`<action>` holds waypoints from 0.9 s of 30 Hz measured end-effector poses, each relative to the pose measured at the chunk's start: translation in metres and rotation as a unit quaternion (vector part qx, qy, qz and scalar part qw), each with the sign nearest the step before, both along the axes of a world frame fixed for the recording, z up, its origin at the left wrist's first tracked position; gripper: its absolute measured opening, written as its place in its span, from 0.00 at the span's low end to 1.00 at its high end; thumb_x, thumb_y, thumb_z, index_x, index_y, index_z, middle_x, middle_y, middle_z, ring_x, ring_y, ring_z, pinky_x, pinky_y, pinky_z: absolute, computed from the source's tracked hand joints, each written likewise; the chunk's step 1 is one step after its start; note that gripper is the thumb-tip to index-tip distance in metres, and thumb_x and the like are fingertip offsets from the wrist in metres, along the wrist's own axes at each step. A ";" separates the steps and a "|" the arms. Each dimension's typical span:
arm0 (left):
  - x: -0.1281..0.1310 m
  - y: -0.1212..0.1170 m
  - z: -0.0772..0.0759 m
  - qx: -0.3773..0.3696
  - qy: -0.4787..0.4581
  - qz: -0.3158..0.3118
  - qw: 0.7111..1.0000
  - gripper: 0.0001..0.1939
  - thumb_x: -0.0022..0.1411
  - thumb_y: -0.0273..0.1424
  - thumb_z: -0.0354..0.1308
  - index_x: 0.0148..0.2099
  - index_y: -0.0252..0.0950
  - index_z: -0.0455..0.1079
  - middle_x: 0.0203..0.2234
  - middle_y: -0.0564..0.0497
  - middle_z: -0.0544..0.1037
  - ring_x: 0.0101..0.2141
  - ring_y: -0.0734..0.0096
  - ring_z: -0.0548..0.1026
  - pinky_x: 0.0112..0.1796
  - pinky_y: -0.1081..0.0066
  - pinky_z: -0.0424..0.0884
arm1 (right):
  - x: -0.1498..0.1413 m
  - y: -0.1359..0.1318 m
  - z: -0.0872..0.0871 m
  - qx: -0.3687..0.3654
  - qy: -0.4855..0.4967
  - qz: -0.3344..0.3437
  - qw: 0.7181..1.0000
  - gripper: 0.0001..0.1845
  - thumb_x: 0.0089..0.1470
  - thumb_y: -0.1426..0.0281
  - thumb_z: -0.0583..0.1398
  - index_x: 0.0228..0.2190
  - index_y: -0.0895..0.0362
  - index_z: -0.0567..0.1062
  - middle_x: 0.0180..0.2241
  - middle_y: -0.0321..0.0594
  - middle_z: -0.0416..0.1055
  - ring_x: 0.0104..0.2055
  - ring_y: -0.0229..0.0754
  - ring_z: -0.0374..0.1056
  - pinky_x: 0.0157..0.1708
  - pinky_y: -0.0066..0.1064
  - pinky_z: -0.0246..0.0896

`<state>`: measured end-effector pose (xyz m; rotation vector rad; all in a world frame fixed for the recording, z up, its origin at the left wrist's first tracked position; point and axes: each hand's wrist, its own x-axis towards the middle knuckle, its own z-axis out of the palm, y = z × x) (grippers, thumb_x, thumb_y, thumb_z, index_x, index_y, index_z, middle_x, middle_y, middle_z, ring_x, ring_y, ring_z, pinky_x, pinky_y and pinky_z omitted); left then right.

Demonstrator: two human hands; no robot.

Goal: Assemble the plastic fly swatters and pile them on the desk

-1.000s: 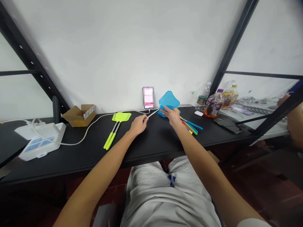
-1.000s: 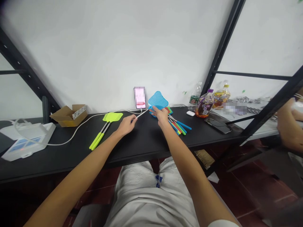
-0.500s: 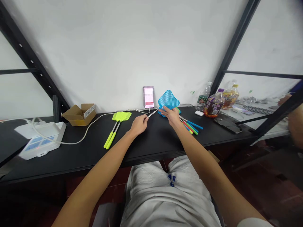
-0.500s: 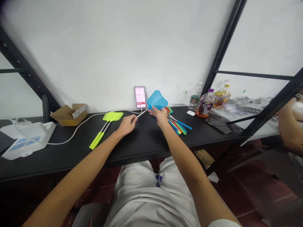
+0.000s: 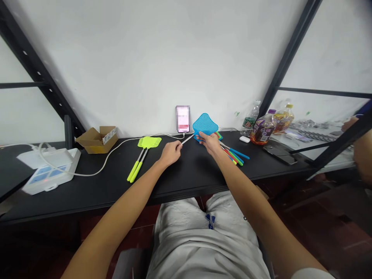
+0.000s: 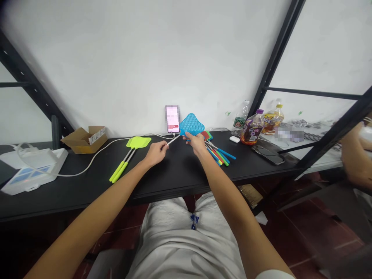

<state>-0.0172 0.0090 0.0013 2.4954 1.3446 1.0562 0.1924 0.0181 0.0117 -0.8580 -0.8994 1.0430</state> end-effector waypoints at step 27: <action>-0.005 -0.009 0.014 -0.058 0.015 -0.037 0.998 0.17 0.61 0.43 0.54 0.28 0.37 0.72 0.21 0.52 0.74 0.24 0.71 0.69 0.28 0.71 0.61 | -0.018 -0.013 -0.003 -0.073 -0.141 0.198 0.967 0.19 0.50 0.56 0.69 0.26 0.61 0.75 0.23 0.42 0.76 0.20 0.33 0.66 0.15 0.23 0.54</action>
